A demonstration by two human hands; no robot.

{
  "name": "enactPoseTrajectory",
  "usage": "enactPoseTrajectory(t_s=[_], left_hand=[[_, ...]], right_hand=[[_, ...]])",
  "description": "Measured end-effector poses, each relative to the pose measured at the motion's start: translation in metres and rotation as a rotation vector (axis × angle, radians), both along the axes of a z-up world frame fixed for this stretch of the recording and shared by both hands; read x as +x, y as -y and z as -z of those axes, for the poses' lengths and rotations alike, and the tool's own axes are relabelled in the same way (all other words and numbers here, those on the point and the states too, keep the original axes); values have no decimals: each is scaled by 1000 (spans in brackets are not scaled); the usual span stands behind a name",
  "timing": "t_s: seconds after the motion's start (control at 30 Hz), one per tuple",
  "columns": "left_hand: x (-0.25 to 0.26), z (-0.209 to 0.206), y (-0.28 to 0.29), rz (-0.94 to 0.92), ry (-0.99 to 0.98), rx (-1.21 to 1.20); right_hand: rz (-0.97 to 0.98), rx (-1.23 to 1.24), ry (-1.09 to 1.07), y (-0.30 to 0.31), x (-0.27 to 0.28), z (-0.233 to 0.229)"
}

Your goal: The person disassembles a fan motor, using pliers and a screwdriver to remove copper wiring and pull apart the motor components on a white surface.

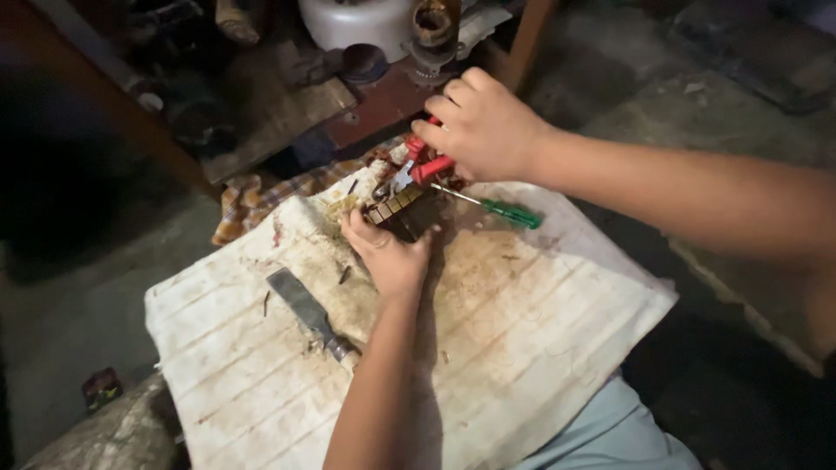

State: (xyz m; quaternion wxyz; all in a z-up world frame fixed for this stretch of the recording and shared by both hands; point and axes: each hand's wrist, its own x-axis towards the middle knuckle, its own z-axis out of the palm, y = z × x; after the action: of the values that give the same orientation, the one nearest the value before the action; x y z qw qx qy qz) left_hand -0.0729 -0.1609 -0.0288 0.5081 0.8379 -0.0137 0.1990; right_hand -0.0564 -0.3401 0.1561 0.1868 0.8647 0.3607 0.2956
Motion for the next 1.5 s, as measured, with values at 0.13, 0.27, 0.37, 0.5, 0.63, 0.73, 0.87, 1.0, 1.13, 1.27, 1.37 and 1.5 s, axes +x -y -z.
enactPoseTrajectory(t_s=[0.13, 0.27, 0.37, 0.5, 0.63, 0.73, 0.87, 1.0, 1.13, 1.27, 1.37, 1.5], left_hand=[[9, 4, 9, 2, -40, 57], [10, 5, 13, -27, 25, 60], [6, 4, 8, -27, -6, 36], [9, 0, 7, 22, 34, 54], [9, 3, 8, -17, 84, 113], [9, 3, 9, 4, 58, 91], [13, 6, 6, 29, 82, -134], [14, 12, -1, 43, 36, -327], [20, 31, -3, 156, 12, -316], [35, 47, -13, 342, 408, -309], [28, 45, -26, 424, 266, -664], [30, 34, -36, 510, 204, -662]], right_hand=[[198, -145, -77, 9, 8, 6], [469, -166, -441, 0, 13, -2], [558, -85, -569, -5, 12, -6], [685, 2, -750, -5, 12, -6], [761, 43, -816, -6, 22, -3], [823, 69, -878, -3, 23, -6], [741, 43, -708, 5, -4, -4], [424, 55, -271, 16, -27, -2], [374, 252, -164, 25, -48, 12], [239, 351, -48, 19, -62, 45], [238, 451, -91, 12, -65, 63], [384, 515, -199, -2, -62, 79]])
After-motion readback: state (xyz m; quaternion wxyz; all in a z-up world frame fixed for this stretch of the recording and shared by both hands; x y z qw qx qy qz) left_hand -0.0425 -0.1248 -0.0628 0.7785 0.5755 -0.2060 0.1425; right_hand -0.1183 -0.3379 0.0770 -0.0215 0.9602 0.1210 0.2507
